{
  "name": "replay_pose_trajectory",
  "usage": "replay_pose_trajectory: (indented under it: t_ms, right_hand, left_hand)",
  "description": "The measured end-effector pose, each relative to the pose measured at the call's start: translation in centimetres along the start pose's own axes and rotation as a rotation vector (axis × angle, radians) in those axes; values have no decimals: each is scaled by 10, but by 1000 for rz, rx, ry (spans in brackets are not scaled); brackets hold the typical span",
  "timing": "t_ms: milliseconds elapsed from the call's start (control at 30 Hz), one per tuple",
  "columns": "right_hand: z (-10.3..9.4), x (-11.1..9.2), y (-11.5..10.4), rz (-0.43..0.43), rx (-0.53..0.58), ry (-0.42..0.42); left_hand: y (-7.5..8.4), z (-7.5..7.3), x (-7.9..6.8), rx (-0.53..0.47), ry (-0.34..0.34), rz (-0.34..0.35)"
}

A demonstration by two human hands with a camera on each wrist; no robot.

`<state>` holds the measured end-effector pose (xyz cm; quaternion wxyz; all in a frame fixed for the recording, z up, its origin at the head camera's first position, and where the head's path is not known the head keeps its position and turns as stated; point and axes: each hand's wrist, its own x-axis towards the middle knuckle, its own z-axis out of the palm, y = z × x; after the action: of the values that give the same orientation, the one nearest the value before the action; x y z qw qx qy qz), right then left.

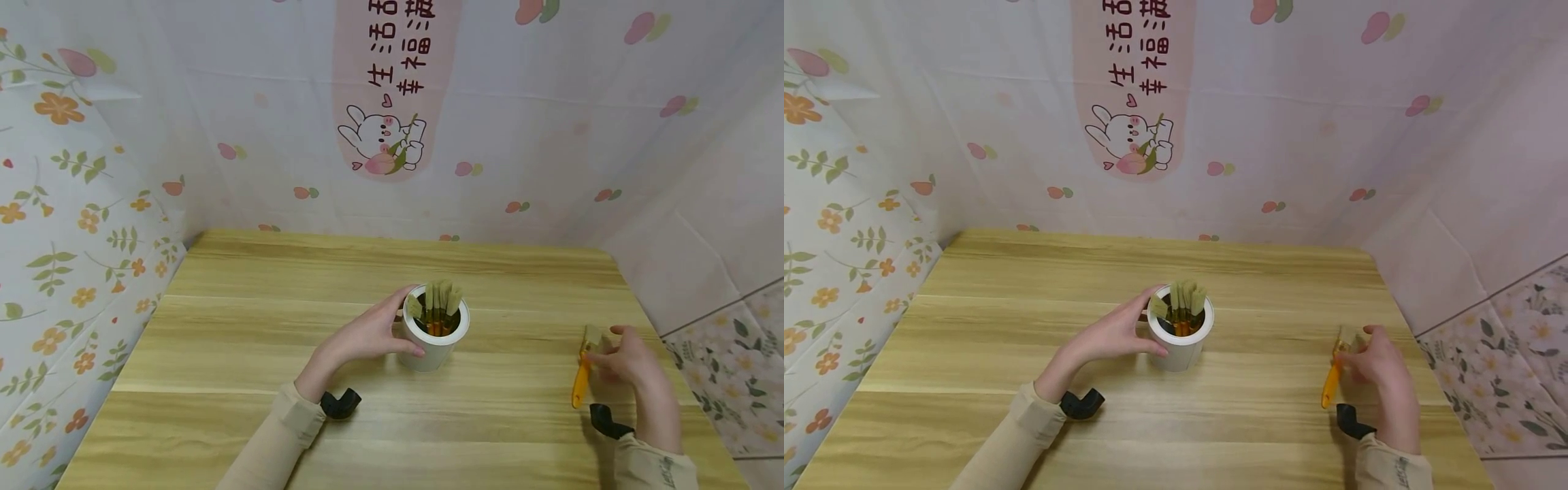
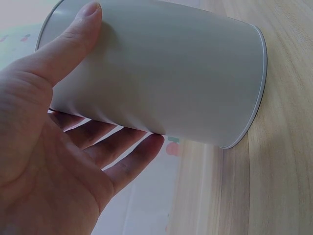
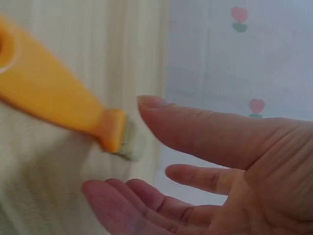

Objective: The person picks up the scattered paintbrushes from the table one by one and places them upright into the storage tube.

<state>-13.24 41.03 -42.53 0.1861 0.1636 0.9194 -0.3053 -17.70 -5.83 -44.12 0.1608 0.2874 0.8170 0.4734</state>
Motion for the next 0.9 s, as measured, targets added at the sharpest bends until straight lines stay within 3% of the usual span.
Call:
replay_pose_trajectory:
  t_ms: [167,467,733,900]
  right_hand:
    - [3,3,6,10,-99,-18]
    - [11,8,-1,8,-122,4]
    - [18,14,-7,-17,29,-31]
    - [17,10,-13,-84,141,20]
  left_hand:
    - [1,-1,0,16,0,5]
    - [1,0,-1,16,0,5]
    - [0,0,-2,5,-5,10]
    - [0,0,-1,3,-6,7]
